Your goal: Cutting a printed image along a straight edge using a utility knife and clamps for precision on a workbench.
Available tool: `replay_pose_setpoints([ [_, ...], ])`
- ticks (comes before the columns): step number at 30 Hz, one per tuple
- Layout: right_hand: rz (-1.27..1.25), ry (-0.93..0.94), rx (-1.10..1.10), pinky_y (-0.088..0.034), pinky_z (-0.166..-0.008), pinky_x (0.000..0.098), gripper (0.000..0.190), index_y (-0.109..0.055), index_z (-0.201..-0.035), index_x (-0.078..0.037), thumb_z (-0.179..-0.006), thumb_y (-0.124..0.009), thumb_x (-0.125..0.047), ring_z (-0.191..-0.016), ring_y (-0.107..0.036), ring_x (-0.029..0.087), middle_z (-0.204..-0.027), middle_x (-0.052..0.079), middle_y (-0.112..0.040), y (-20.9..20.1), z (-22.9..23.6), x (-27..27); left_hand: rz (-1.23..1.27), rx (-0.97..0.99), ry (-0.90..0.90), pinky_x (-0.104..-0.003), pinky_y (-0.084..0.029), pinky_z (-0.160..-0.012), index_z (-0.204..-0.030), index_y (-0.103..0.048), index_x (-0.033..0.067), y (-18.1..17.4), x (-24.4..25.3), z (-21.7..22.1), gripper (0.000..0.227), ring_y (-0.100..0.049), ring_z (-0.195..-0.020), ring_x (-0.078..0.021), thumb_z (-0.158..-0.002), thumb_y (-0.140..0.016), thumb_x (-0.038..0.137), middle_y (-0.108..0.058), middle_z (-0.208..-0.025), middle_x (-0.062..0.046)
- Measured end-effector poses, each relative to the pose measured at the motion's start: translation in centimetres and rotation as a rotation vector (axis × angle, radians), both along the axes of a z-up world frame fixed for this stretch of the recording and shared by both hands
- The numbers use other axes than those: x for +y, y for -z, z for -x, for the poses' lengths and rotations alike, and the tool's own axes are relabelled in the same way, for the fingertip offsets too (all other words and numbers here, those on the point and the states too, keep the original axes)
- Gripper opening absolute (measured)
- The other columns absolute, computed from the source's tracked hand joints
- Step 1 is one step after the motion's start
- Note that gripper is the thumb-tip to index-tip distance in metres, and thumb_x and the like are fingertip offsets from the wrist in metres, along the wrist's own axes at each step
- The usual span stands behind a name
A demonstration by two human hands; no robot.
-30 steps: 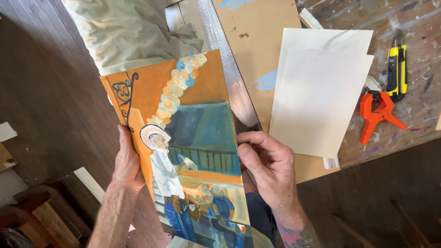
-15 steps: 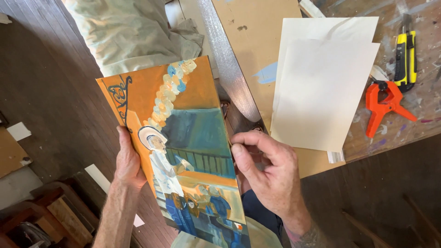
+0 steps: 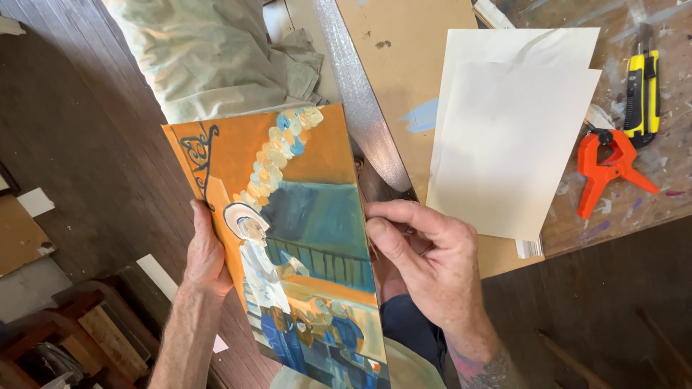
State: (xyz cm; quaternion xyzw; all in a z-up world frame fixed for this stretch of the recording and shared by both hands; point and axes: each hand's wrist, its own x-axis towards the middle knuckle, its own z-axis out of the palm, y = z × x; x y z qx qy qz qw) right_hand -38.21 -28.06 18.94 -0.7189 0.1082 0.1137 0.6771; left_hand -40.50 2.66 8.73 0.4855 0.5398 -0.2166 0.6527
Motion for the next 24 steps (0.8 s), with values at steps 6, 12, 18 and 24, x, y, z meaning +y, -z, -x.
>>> replay_pose_setpoints([
  [6, 0.036, -0.004, 0.034, -0.063, -0.07, 0.0175, 0.019, -0.078, -0.105, 0.0, -0.092, -0.073, -0.012, -0.08, -0.075, 0.009, -0.093, 0.007, -0.082, -0.8, -0.7, -0.3, 0.008, -0.012, 0.0, -0.045, -0.051, -0.104, -0.149, -0.055, 0.025, -1.2, -0.4, -0.7, 0.081, -0.062, -0.122, -0.0228, -0.088, -0.028, 0.073, -0.064, -0.139, -0.001],
  [12, 0.031, -0.046, 0.046, -0.067, -0.077, 0.0197, 0.02, -0.078, -0.107, 0.001, -0.09, -0.072, -0.008, -0.082, -0.076, 0.01, -0.097, 0.009, -0.082, -1.4, -1.1, -0.8, -0.001, -0.026, 0.006, -0.044, -0.052, -0.102, -0.148, -0.056, 0.0257, -1.3, -0.3, -0.8, 0.082, -0.063, -0.121, -0.0217, -0.088, -0.029, 0.074, -0.065, -0.138, 0.0],
  [18, 0.054, -0.083, 0.059, -0.069, -0.076, 0.0214, 0.019, -0.078, -0.105, 0.0, -0.09, -0.072, -0.01, -0.08, -0.078, 0.011, -0.091, 0.009, -0.083, -1.2, -1.4, -1.1, -0.06, -0.027, 0.014, -0.044, -0.054, -0.1, -0.147, -0.057, 0.0234, -2.1, -0.5, -1.3, 0.086, -0.064, -0.12, -0.0228, -0.084, -0.031, 0.075, -0.066, -0.136, -0.001],
  [24, 0.143, -0.106, 0.094, -0.066, -0.072, 0.0191, 0.016, -0.079, -0.102, -0.004, -0.09, -0.072, -0.011, -0.073, -0.078, 0.008, -0.085, 0.003, -0.083, -1.5, -1.6, -0.7, -0.188, 0.049, 0.015, -0.043, -0.054, -0.103, -0.148, -0.055, 0.0235, -3.5, -0.5, -2.0, 0.084, -0.064, -0.123, -0.021, -0.084, -0.031, 0.073, -0.066, -0.139, 0.001],
])
